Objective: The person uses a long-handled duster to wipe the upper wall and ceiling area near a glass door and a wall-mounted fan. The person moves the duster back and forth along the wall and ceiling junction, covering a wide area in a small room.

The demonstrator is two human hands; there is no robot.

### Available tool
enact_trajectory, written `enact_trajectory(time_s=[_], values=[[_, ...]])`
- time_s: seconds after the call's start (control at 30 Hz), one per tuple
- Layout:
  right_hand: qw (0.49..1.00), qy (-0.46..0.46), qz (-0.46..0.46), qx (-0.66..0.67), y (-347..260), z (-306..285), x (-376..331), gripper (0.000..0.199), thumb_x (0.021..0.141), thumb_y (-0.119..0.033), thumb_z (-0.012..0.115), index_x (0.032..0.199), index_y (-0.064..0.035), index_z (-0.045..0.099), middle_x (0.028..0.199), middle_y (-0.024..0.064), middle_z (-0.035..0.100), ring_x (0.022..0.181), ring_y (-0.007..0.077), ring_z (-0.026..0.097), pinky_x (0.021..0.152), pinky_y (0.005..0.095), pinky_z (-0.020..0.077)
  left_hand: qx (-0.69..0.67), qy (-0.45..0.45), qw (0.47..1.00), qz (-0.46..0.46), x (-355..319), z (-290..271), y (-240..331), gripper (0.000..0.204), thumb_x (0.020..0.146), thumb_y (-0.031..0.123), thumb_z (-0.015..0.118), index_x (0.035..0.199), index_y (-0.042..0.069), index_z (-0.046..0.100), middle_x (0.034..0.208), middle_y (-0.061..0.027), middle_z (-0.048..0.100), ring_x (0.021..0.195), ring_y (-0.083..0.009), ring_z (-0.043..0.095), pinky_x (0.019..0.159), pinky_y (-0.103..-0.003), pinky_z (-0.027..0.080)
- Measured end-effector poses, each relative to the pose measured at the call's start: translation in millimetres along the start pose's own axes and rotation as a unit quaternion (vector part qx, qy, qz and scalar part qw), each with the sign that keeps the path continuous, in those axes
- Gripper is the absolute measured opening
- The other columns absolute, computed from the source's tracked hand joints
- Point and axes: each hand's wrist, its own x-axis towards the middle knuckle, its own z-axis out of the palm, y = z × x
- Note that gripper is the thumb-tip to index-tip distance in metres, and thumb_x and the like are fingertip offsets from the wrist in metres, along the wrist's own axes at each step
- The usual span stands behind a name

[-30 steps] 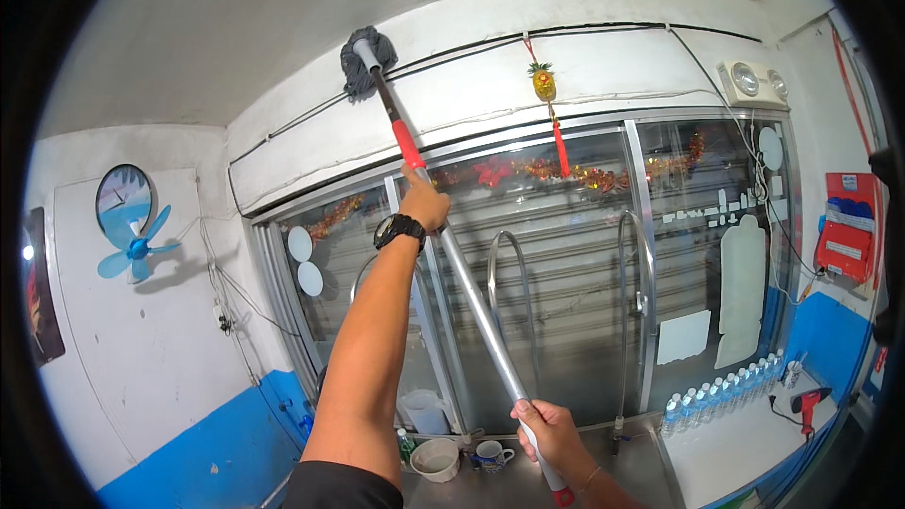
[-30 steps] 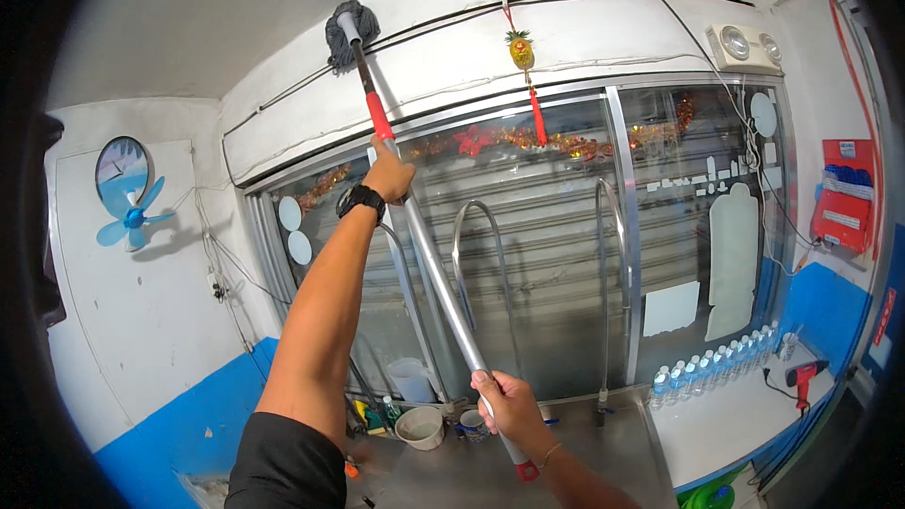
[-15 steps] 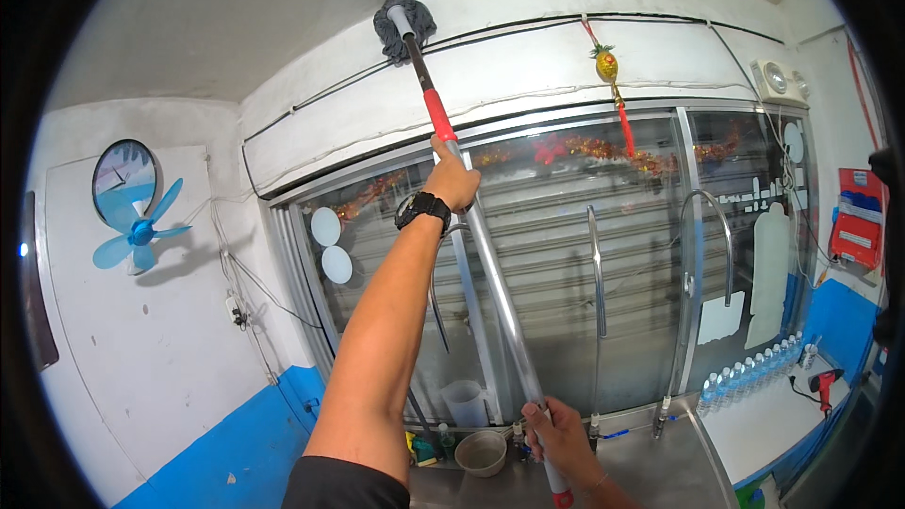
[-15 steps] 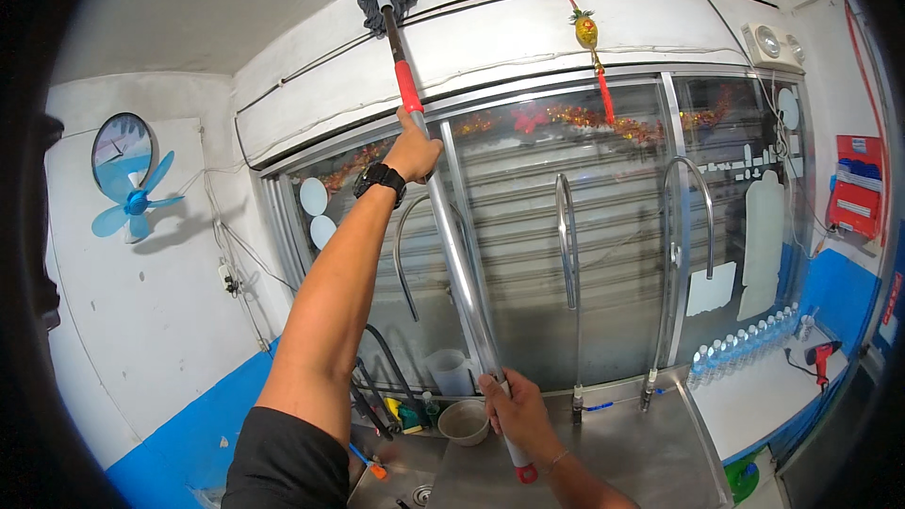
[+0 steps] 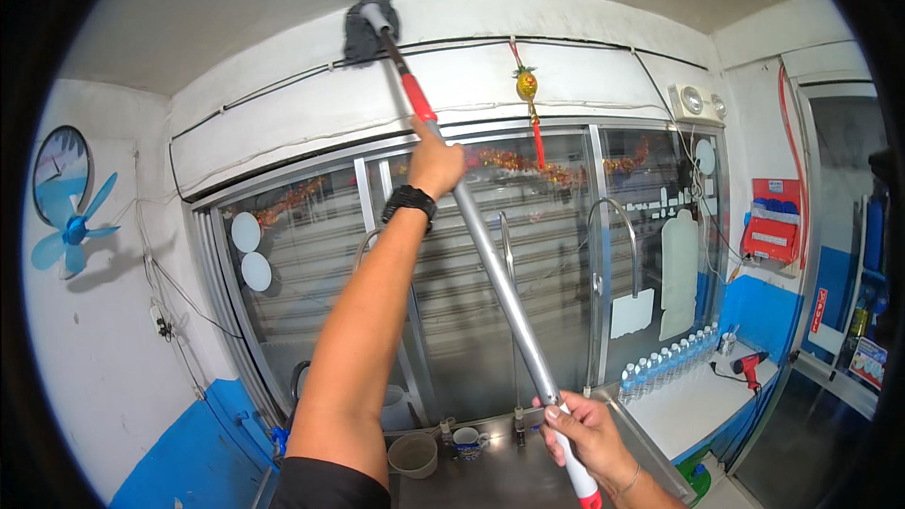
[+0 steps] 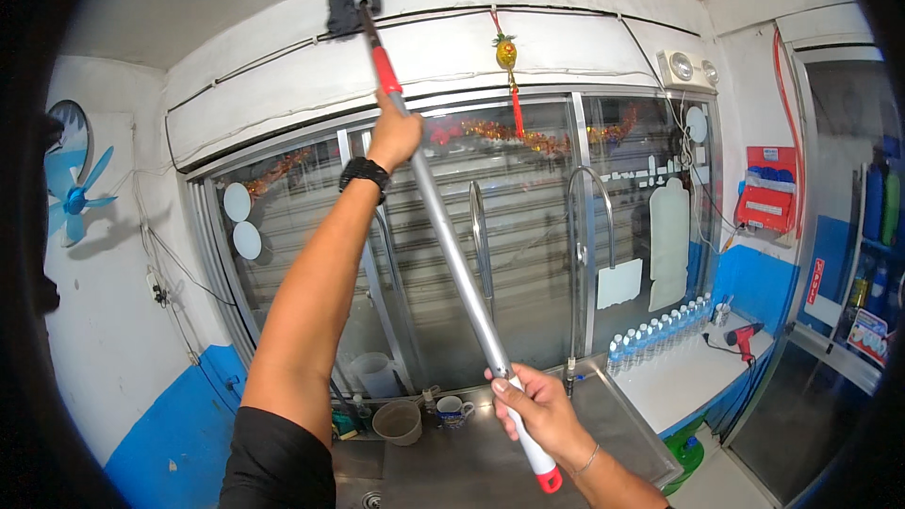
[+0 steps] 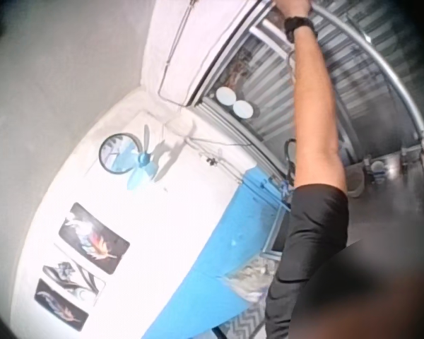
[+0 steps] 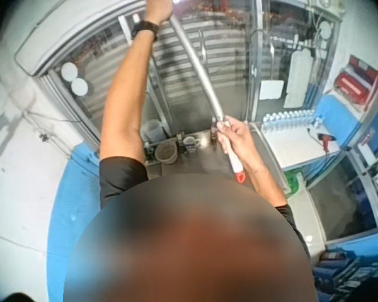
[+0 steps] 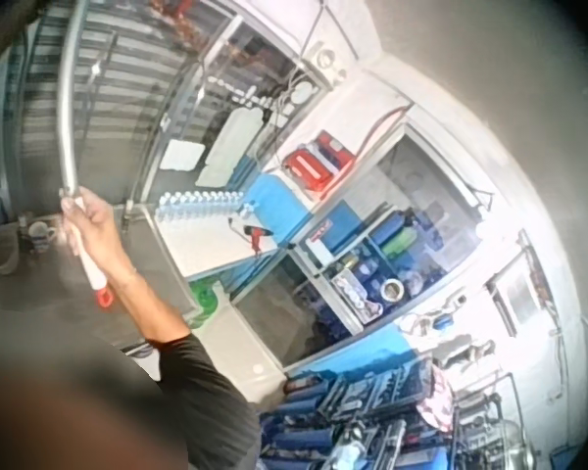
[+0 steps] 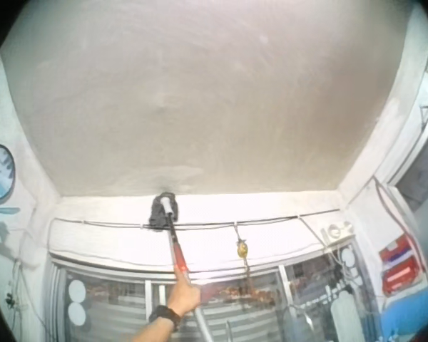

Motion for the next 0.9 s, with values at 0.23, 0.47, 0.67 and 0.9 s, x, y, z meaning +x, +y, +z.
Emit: enact_trajectory(time_s=[0.23,0.47,0.67,0.9], values=[[0.998,0.031,-0.014,0.051,29.4,-21.2,-41.2,0.027,0.104,-0.030,0.062,0.118,-0.0056,0.063,0.070,0.0013,0.058,0.054,0.0086,0.053,0.046,0.0247,0.0434,0.025,-0.085,0.996,0.018,-43.0,61.5,54.2,0.098,0.092,0.022,0.058,0.157,-0.009,-0.009,0.122,-0.0397,0.062,0.115,-0.0498,0.063,0.102,-0.048,0.049],[0.997,0.061,0.034,-0.025,19.8,-77.7,-49.0,0.029,0.103,-0.032,0.063,0.113,-0.0048,0.062,0.065,0.0033,0.056,0.048,0.0113,0.052,0.044,0.0279,0.0434,0.030,-0.117,0.993,-0.012,-55.6,95.4,79.6,0.102,0.093,0.025,0.059,0.156,-0.008,-0.014,0.126,-0.0409,0.060,0.117,-0.0495,0.062,0.105,-0.048,0.048],[0.998,0.019,0.029,-0.052,23.2,-77.8,-26.9,0.027,0.104,-0.035,0.063,0.103,-0.0077,0.062,0.064,-0.0026,0.053,0.049,0.0058,0.049,0.045,0.0239,0.0403,0.080,-0.075,0.993,-0.037,-56.2,78.5,45.3,0.104,0.093,0.024,0.060,0.154,-0.009,-0.017,0.119,-0.0405,0.063,0.112,-0.0503,0.065,0.102,-0.048,0.049],[1.000,-0.019,-0.012,-0.016,29.3,-59.1,14.1,0.030,0.103,-0.037,0.063,0.092,-0.0090,0.062,0.064,-0.0054,0.050,0.050,0.0034,0.044,0.045,0.0233,0.0364,0.116,0.023,0.993,-0.030,-19.6,41.4,-3.0,0.100,0.091,0.019,0.059,0.155,-0.011,-0.011,0.122,-0.0404,0.062,0.115,-0.0493,0.064,0.104,-0.047,0.049]])
